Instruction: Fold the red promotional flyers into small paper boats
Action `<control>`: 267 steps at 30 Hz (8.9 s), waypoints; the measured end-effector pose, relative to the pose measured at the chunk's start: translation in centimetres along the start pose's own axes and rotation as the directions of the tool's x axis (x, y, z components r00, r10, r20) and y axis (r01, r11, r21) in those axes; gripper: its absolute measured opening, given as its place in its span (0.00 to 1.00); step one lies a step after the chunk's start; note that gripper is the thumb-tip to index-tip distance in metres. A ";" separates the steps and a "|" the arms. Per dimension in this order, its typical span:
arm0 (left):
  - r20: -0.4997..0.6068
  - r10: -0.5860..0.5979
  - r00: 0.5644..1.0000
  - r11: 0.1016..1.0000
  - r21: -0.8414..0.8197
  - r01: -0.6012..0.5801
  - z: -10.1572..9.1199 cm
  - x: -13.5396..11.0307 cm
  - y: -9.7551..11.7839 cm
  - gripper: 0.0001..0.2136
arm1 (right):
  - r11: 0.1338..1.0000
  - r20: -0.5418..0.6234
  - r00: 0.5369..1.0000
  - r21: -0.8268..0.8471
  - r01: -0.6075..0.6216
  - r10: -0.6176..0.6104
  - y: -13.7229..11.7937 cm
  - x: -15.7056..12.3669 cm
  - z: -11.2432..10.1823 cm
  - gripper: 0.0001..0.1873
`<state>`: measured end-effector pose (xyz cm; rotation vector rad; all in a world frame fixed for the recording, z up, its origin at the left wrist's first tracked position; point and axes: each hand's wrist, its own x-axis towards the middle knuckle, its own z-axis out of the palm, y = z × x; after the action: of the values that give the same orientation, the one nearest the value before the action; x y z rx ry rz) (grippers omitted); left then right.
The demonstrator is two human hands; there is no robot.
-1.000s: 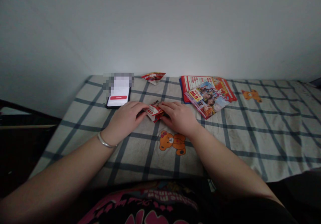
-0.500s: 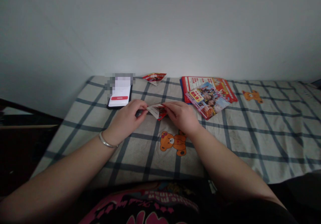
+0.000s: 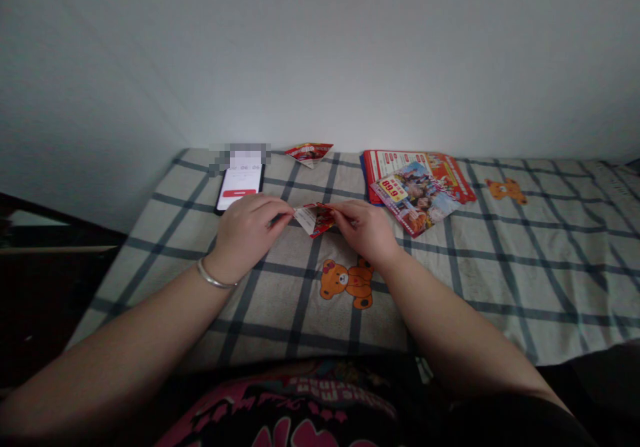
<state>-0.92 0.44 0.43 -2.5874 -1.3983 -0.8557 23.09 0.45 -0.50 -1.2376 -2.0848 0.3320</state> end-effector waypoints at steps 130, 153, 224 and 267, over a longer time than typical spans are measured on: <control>0.309 0.152 0.939 0.988 -0.024 -0.152 0.0 -0.3 0.8 0.10 | 0.767 0.397 0.854 -0.411 0.493 -0.336 -1.4 0.4 -0.7 0.17; 0.295 0.237 0.926 0.971 -0.093 -0.219 0.3 -0.2 1.1 0.06 | 0.830 0.329 0.863 -0.286 0.479 -0.385 -1.2 -0.1 0.1 0.12; 0.414 -0.007 0.910 0.997 0.071 -0.024 -0.3 0.0 0.9 0.10 | 0.973 0.446 0.887 -0.230 -0.017 0.122 -0.9 0.4 -1.5 0.16; 0.301 -0.089 0.950 0.985 -0.118 0.130 2.0 0.0 0.9 0.13 | 0.927 0.310 0.939 -0.374 -0.020 0.146 -2.5 -0.1 0.2 0.18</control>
<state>0.68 0.53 -1.13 -2.8600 -1.6248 -0.6144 21.25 -0.86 0.64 -1.5840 -2.4692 0.2054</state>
